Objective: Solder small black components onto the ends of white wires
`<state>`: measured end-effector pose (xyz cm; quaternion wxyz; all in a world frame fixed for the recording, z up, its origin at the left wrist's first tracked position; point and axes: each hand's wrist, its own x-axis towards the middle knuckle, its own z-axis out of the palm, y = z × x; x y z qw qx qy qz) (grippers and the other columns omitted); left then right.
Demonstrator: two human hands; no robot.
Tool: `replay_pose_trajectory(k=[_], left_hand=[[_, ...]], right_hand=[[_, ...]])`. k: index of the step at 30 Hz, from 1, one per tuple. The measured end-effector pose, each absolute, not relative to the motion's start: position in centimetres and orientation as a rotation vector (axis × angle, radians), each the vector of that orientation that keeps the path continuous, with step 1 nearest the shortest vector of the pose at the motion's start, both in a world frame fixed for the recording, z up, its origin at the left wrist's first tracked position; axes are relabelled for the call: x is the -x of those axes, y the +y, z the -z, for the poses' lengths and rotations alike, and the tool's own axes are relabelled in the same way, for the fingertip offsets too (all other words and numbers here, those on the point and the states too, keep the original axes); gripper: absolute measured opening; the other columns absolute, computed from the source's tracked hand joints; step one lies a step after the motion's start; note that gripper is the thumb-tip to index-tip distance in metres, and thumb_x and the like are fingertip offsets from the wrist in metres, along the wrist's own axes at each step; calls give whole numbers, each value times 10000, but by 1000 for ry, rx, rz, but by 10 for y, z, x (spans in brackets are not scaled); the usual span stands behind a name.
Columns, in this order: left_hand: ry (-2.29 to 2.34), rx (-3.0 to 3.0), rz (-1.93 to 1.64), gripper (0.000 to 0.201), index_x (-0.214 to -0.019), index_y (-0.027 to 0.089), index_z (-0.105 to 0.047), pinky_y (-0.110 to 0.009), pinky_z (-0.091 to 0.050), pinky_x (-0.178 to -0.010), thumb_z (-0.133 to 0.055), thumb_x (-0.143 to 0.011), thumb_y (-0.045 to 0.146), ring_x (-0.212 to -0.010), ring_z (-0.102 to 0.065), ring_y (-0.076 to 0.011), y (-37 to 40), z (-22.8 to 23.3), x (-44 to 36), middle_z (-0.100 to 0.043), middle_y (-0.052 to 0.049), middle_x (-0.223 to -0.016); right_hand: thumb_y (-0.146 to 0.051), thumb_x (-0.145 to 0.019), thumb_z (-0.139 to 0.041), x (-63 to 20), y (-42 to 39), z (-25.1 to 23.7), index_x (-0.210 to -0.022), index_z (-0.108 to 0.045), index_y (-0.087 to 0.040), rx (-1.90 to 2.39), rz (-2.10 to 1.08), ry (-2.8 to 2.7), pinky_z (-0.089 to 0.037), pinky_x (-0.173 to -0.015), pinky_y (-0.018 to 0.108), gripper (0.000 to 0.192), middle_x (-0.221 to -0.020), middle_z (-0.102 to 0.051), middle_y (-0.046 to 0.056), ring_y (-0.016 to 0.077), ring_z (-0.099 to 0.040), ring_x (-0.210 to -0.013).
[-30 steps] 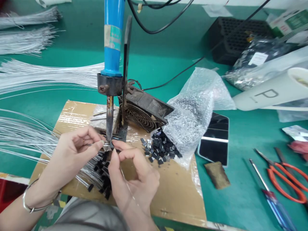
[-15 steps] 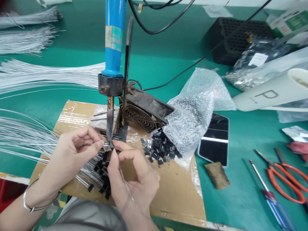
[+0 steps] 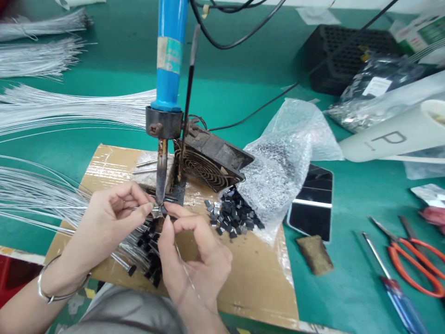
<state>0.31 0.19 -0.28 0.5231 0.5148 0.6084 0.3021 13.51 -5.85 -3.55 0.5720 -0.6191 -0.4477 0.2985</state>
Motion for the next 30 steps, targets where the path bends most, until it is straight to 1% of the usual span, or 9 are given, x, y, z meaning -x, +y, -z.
replay_pose_trajectory(k=[4,9,12,14,17,19,24,27,30], left_hand=[[1459,-1240,-717,149,-688,194,-599,-277,-428,-566,-648,-763,313,-627,-592,-161,1,2,-2,-662,-42,-701],[1465,-1329,-720,128,-721,197,-602,-274,-392,-546,-625,-815,281,-638,-588,-159,-5,6,0,-703,-64,-767],[1482,-1484,-724,123,-747,196,-606,-265,-313,-494,-618,-864,234,-547,-459,-109,-11,11,2,-729,-54,-809],[1467,-1612,-735,126,-769,197,-611,-264,-291,-479,-609,-894,186,-518,-383,-93,-15,13,5,-742,-35,-833],[1420,-1805,-770,139,-817,206,-619,-258,-335,-505,-595,-921,116,-528,-401,-95,-21,16,9,-744,-4,-837],[1377,-1923,-792,148,-853,211,-618,-257,-366,-534,-595,-924,83,-528,-412,-92,-24,18,12,-748,9,-854],[1256,-2118,-891,189,-908,206,-601,-258,-403,-594,-595,-913,17,-511,-375,-80,-29,25,20,-758,32,-908],[1217,-2135,-899,182,-907,202,-609,-265,-423,-627,-600,-921,21,-518,-391,-79,-30,30,24,-758,33,-915],[1230,-2114,-870,169,-908,201,-616,-277,-434,-637,-606,-931,34,-520,-431,-77,-30,32,28,-750,28,-925]], right_hand=[[-207,-924,-724,-135,-58,37,-757,-635,-225,1447,-691,-1059,-601,-839,331,190,-1013,-834,55,207,-796,-941],[-185,-922,-722,-136,-59,38,-762,-634,-227,1428,-691,-1071,-594,-844,309,188,-1025,-832,38,189,-792,-949],[-161,-919,-720,-138,-61,39,-767,-632,-225,1409,-697,-1078,-598,-851,302,187,-1024,-830,31,184,-793,-951],[-147,-916,-721,-139,-64,40,-772,-635,-224,1396,-699,-1083,-600,-820,280,184,-1026,-831,26,177,-794,-947],[-140,-922,-716,-138,-68,41,-777,-633,-222,1373,-712,-1085,-588,-725,236,186,-1018,-830,26,167,-795,-933],[-154,-939,-703,-136,-70,41,-777,-624,-219,1370,-724,-1060,-585,-703,233,191,-1004,-825,34,165,-792,-910],[-157,-965,-674,-135,-76,42,-792,-610,-216,1341,-761,-1048,-603,-744,237,193,-998,-816,38,151,-783,-876],[-140,-958,-681,-138,-79,46,-800,-613,-214,1317,-774,-1095,-602,-753,228,187,-983,-817,36,150,-782,-881],[-172,-957,-705,-143,-80,49,-812,-637,-213,1364,-761,-1070,-600,-774,246,165,-970,-814,44,170,-782,-908]])
